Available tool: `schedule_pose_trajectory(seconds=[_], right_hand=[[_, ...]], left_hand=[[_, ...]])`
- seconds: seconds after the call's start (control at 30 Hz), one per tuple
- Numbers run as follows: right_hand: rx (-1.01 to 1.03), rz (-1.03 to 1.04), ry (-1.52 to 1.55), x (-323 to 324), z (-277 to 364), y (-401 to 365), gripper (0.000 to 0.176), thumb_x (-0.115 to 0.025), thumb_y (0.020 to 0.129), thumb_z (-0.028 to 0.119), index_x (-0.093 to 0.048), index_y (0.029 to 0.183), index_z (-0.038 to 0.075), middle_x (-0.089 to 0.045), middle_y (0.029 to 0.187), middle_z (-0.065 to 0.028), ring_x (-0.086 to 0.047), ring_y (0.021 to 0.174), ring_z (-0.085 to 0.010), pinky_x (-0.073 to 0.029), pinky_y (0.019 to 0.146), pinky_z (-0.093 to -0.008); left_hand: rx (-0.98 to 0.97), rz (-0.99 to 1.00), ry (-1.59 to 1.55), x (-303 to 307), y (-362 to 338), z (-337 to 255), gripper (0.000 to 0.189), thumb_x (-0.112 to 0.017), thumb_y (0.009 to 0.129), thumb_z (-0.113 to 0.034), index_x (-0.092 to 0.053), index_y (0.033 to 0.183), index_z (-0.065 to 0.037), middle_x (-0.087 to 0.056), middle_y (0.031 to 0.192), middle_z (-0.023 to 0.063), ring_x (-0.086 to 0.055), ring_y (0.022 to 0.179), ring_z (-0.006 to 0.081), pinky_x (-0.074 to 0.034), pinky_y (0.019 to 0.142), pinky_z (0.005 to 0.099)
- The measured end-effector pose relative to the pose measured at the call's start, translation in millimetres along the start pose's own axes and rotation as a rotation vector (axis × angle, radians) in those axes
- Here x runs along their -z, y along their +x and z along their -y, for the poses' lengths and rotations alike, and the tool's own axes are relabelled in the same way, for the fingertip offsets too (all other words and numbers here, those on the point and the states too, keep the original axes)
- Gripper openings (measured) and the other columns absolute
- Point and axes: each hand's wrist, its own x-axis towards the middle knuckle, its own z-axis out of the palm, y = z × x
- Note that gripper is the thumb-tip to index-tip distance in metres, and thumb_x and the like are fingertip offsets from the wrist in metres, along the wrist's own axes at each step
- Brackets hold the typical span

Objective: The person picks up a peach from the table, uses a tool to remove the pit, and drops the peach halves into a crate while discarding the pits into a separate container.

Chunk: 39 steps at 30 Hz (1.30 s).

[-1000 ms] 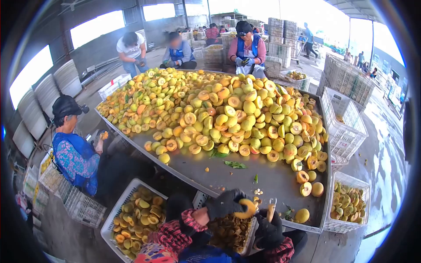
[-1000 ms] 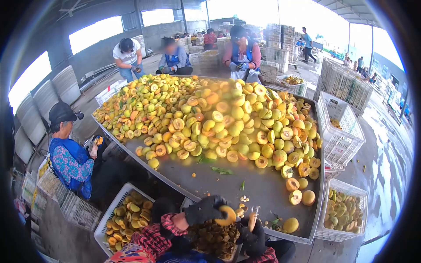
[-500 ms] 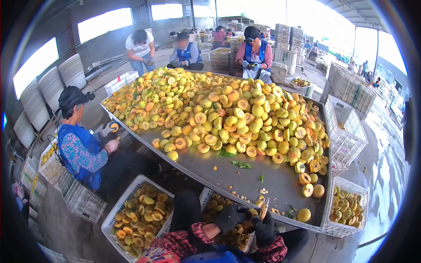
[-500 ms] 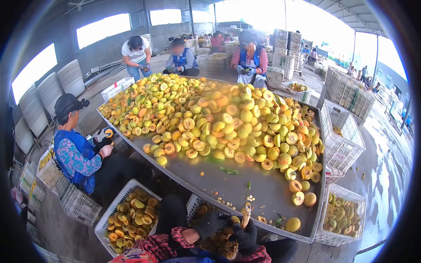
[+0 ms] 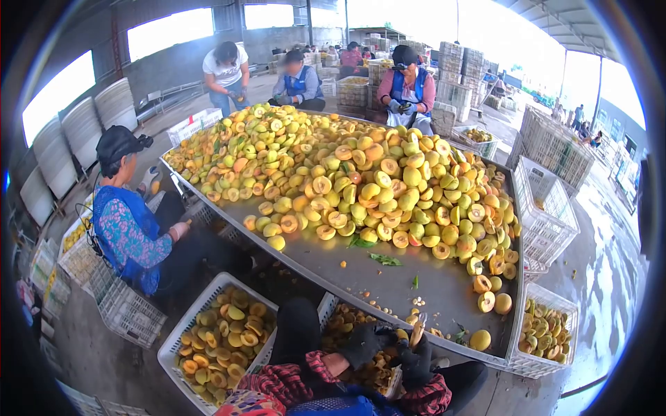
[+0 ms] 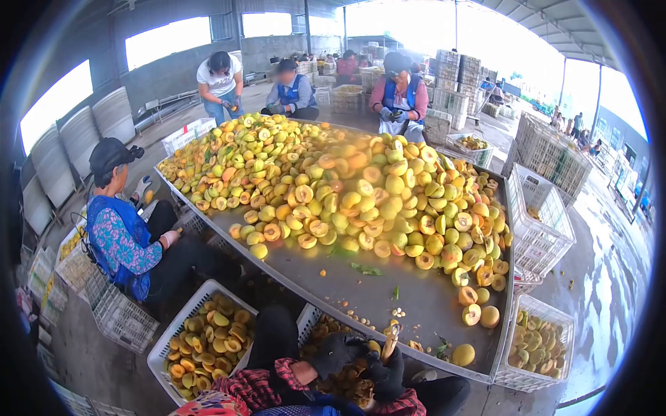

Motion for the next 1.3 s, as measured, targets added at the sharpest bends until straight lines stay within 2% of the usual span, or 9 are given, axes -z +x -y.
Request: schedule_pose_trajectory(seconds=[0.27,0.37,0.47,0.57,0.73,0.87,1.03,1.27,1.3], right_hand=[[-0.091,-0.054,0.153,2.0,-6.6,9.3,0.028,-0.056,0.084,0.014,-0.049,0.109,0.003,-0.059,0.088,-0.0076,-0.06,0.068,-0.0165,-0.048,0.045,-0.0247],[-0.08,-0.065,0.318,7.1,-9.0,17.4,0.03,-0.058,0.082,0.021,-0.052,0.106,0.004,-0.059,0.087,-0.0076,-0.06,0.07,-0.0173,-0.047,0.047,-0.0252],[-0.131,-0.098,0.4,23.2,-18.8,24.8,0.033,-0.06,0.081,0.022,-0.051,0.108,0.006,-0.059,0.087,-0.0065,-0.058,0.067,-0.0155,-0.045,0.046,-0.0242],[-0.105,-0.062,0.5,13.4,-5.5,25.2,0.036,-0.06,0.082,0.023,-0.048,0.113,0.008,-0.059,0.088,-0.0049,-0.057,0.065,-0.0141,-0.043,0.045,-0.0234],[-0.107,-0.124,0.587,-40.8,4.2,29.1,0.034,-0.053,0.089,0.015,-0.042,0.121,0.01,-0.056,0.101,-0.0066,-0.057,0.067,-0.0152,-0.047,0.051,-0.0271],[-0.039,0.025,0.178,-48.5,14.8,17.6,0.031,-0.054,0.089,0.018,-0.048,0.116,0.004,-0.058,0.087,-0.0031,-0.056,0.065,-0.0107,-0.046,0.053,-0.0235],[0.062,0.212,-0.003,-32.7,25.5,13.2,0.031,-0.051,0.091,0.027,-0.05,0.112,0.005,-0.055,0.081,-0.0021,-0.053,0.06,-0.0093,-0.044,0.05,-0.0234],[-0.787,0.311,0.417,-13.1,-7.4,29.4,0.047,-0.033,0.093,0.048,-0.048,0.112,0.008,-0.054,0.081,-0.0013,-0.054,0.07,-0.0115,-0.045,0.054,-0.0259],[-0.378,0.484,-0.025,-10.1,-14.1,28.1,0.037,-0.04,0.093,0.039,-0.049,0.11,0.007,-0.054,0.083,-0.0026,-0.054,0.073,-0.0131,-0.046,0.058,-0.0278]], left_hand=[[-0.239,-0.011,-0.084,-2.4,6.0,19.3,0.016,-0.06,0.079,-0.004,-0.062,0.095,0.002,-0.066,0.093,0.0097,-0.061,0.085,0.0163,-0.048,0.076,0.0281],[0.029,0.007,-0.616,15.8,2.3,15.1,0.014,-0.058,0.085,-0.011,-0.063,0.093,0.0,-0.065,0.091,0.0091,-0.059,0.084,0.0129,-0.048,0.076,0.0276],[0.475,0.071,0.549,41.9,-13.7,-74.8,0.02,-0.055,0.088,-0.017,-0.064,0.092,0.001,-0.066,0.089,0.0093,-0.059,0.081,0.0137,-0.047,0.077,0.0267],[0.1,0.061,0.445,49.0,-12.1,8.2,0.034,-0.051,0.091,-0.028,-0.059,0.107,0.002,-0.063,0.099,0.0103,-0.059,0.085,0.015,-0.048,0.081,0.0261],[0.17,-0.113,-0.566,4.7,3.3,-11.0,0.054,-0.045,0.09,-0.043,-0.043,0.125,-0.002,-0.052,0.118,0.0097,-0.053,0.104,0.0187,-0.044,0.092,0.0318],[0.174,-0.038,-1.186,2.2,9.2,-43.9,0.057,-0.042,0.091,-0.047,-0.043,0.127,-0.003,-0.052,0.121,0.0097,-0.05,0.111,0.0214,-0.04,0.098,0.0357],[0.127,0.0,-1.341,26.2,23.1,-25.2,0.057,-0.038,0.091,-0.045,-0.043,0.126,0.0,-0.053,0.12,0.0126,-0.052,0.11,0.0252,-0.042,0.095,0.0375],[0.07,-0.018,-1.17,31.2,27.5,-8.5,0.062,-0.032,0.091,-0.046,-0.041,0.127,0.004,-0.051,0.122,0.0172,-0.049,0.112,0.0289,-0.038,0.099,0.0406],[0.054,-0.018,-1.149,30.2,27.2,-7.1,0.062,-0.032,0.092,-0.046,-0.04,0.127,0.004,-0.05,0.122,0.0182,-0.049,0.112,0.0295,-0.038,0.099,0.0406]])
